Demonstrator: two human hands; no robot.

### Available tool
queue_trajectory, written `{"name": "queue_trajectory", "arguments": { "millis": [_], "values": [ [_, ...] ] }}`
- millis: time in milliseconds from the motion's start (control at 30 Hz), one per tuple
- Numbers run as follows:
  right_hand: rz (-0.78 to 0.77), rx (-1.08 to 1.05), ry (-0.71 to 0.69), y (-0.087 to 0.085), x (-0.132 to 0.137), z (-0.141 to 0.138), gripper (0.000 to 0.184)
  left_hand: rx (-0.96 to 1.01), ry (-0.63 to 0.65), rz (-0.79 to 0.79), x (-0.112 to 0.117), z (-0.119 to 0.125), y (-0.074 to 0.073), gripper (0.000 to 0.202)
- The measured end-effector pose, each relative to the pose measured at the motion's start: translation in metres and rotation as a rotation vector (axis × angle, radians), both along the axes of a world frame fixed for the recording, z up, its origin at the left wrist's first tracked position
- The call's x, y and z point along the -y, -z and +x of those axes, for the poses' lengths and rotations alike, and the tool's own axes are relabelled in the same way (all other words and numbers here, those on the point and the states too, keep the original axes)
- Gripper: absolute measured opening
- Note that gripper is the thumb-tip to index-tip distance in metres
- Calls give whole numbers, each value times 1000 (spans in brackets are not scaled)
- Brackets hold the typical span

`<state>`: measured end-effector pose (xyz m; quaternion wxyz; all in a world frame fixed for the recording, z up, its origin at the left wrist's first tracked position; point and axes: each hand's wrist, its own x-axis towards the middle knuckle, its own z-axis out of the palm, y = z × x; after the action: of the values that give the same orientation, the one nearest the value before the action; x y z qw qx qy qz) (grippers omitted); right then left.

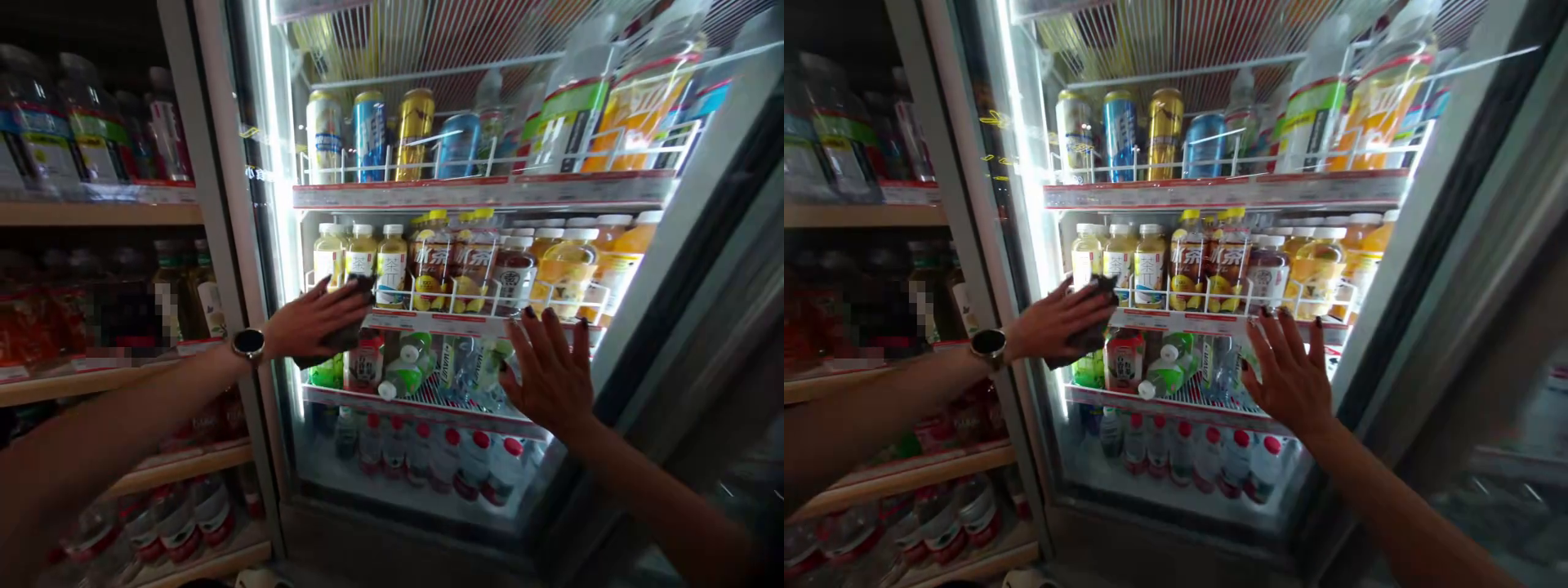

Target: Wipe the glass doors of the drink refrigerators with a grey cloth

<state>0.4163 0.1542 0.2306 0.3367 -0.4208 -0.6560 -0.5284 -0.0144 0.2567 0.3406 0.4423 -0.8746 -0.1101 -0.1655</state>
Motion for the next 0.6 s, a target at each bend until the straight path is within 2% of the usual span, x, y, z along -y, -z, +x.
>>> {"name": "queue_trajectory", "arguments": {
  "millis": [33,67,100,133,167,233,333,400,433,500,600],
  "values": [
    [2,-2,-2,1,0,0,78,126,-21,16,-1,8,-22,89],
    [5,-3,0,2,-1,0,78,248,-37,31,-1,17,-39,90],
    [6,-6,5,2,-1,0,78,354,-47,45,-2,25,-47,91],
    [9,-10,9,3,-2,0,77,430,-51,51,-1,34,-47,91],
    [12,-12,12,3,-2,1,77,467,-53,46,-1,41,-39,93],
    [10,-16,12,4,-4,3,76,408,-40,8,2,51,-2,96],
    [-3,-17,4,3,-6,8,77,60,36,-64,10,53,72,90],
    [-24,-26,-4,2,-3,7,79,-156,85,-100,14,49,106,79],
    [-34,-40,-17,2,0,2,80,-212,92,-114,16,48,115,76],
    [-44,-87,-80,0,10,-19,82,-201,82,-136,19,52,116,79],
    [-45,-144,-309,-6,21,-78,85,26,104,-155,25,82,91,94]
  ]
}}
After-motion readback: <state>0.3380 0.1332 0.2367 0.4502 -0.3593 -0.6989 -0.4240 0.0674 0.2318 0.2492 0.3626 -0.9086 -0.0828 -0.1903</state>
